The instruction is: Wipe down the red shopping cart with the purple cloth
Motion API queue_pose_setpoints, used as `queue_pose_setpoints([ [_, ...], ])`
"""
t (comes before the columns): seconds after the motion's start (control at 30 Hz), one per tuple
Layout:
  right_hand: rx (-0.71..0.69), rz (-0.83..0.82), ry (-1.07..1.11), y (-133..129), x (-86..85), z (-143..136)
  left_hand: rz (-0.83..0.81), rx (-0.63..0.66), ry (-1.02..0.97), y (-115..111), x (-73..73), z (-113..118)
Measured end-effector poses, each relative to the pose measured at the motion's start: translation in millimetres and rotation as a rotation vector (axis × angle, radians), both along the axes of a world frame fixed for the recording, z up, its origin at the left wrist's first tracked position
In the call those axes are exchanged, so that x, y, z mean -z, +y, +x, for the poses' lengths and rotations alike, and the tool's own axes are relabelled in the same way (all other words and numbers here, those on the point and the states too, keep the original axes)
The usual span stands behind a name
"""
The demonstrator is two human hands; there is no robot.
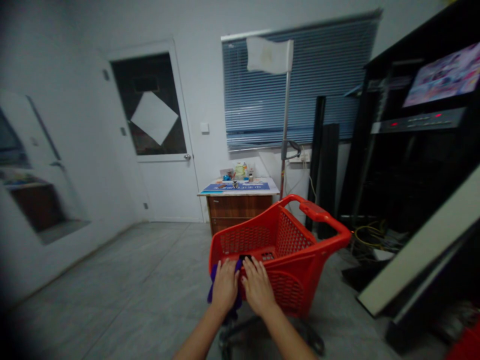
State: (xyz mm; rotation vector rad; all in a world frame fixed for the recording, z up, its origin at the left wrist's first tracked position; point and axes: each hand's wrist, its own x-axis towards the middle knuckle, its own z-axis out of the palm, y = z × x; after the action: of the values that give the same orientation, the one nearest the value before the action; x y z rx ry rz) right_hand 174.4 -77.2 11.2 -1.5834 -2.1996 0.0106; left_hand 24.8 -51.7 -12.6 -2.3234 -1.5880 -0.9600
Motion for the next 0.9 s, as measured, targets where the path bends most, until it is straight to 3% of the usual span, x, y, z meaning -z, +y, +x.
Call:
queue_pose_setpoints([
  [0.17,-0.003,-0.02,-0.011,-2,-4.0,-1,-0.008,0.044,-0.026,2,1.2,-14],
  [0.27,0.011,-0.01,0.0,1,-0.1,-3,-0.025,-0.01,-0.057,2,2.9,-23],
  [0.4,0.01,0.003,0.003,3,4.1,-4,-0.022,-0.083,-0.09,2,3.8,-15],
  [0.53,0.017,-0.005,-0.004,0,-0.4,-4,0.002,-0.021,-0.101,4,5.3,-10],
  [0.73,-0.016,-0.042,-0.04,0,-13.6,1,-0.009,0.027,-0.084,8,1.1,-21],
  [0.9,0.156,0.008,-0.027,3,-24.0,29,-0.034,0.006,-0.076,12,-4.2,-28],
])
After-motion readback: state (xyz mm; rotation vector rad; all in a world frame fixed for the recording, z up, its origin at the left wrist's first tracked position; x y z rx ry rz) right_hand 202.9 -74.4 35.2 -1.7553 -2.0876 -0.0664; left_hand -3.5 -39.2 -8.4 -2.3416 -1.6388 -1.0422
